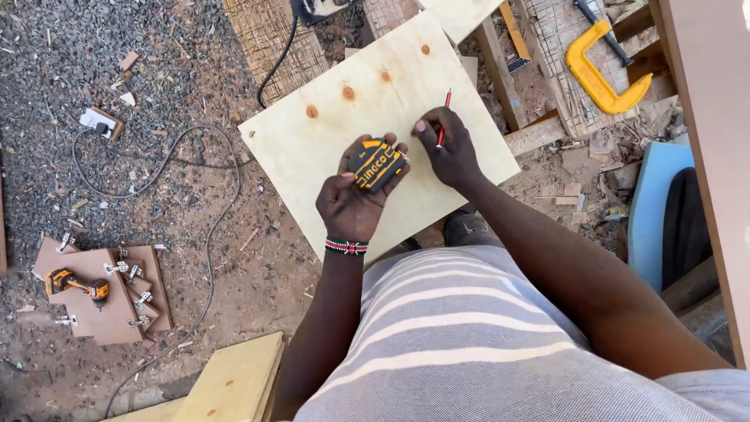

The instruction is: Measuring and marking dimensions on plywood panels using a tape measure, wooden ruler, and pencil.

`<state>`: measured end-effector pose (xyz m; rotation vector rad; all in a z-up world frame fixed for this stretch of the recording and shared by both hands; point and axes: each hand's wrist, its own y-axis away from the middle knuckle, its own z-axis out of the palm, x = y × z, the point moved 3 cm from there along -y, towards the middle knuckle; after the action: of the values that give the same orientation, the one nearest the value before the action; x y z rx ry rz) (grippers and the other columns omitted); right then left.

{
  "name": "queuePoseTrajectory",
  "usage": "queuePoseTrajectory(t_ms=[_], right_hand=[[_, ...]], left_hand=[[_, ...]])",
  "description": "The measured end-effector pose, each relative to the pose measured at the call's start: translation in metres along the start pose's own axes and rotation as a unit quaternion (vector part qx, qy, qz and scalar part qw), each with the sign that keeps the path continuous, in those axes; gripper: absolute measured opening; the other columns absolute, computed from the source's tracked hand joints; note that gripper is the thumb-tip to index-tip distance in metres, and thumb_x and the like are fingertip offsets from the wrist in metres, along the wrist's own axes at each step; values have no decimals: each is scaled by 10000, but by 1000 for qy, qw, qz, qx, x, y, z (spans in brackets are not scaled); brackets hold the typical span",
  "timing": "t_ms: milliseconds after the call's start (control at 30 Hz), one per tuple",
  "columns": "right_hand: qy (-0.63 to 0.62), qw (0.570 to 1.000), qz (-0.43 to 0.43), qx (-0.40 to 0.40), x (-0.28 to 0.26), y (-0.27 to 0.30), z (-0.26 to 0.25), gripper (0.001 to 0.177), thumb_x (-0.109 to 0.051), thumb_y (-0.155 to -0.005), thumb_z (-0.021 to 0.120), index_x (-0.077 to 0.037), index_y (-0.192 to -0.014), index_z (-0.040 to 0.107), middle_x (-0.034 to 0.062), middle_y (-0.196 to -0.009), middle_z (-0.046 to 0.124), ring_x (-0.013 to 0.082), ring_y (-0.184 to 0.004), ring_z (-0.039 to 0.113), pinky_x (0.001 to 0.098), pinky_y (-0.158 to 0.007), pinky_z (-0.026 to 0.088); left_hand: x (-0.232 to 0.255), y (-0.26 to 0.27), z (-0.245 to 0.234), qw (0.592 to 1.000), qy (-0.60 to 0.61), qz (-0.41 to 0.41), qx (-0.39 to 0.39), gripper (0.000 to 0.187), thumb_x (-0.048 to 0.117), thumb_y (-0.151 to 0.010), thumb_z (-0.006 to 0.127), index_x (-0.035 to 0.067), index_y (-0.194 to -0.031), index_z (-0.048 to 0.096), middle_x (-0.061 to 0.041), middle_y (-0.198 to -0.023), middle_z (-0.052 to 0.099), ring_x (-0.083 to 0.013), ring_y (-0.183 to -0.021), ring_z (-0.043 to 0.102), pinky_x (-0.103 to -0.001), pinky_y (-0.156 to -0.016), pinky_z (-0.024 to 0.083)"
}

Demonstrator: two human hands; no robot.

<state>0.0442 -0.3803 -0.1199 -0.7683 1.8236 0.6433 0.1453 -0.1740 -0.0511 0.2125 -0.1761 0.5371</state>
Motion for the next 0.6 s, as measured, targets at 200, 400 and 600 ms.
queuePoseTrajectory(t_ms=[200,400,600], right_hand=[[-186,966,65,-165,-19,88,-17,229,-302,-1261,652,-115,-1296,779,94,-730,758,191,-535,732,294,-576,597],[-332,911,191,-154,20,139,-71,271,-125,-1099,856,-45,-1305,699,99,-845,666,148,-638,655,265,-532,501],[-318,924,177,-115,30,167,-118,245,-32,-1072,867,6,-1236,689,127,-798,679,140,-633,660,259,-549,497]], left_hand=[[-52,36,-37,980,-198,-1,35,350,73,-1128,728,81,-1469,647,-210,-1556,706,-394,-1532,650,-655,-1416,469],[-89,36,-44,934,-286,-214,15,772,62,-875,865,86,-1566,522,-196,-1334,675,-328,-1214,729,-462,-1098,628],[-129,20,6,782,-556,-275,-58,812,485,-1079,916,206,-1693,464,-117,-1167,767,-246,-1146,768,-430,-1038,590]])
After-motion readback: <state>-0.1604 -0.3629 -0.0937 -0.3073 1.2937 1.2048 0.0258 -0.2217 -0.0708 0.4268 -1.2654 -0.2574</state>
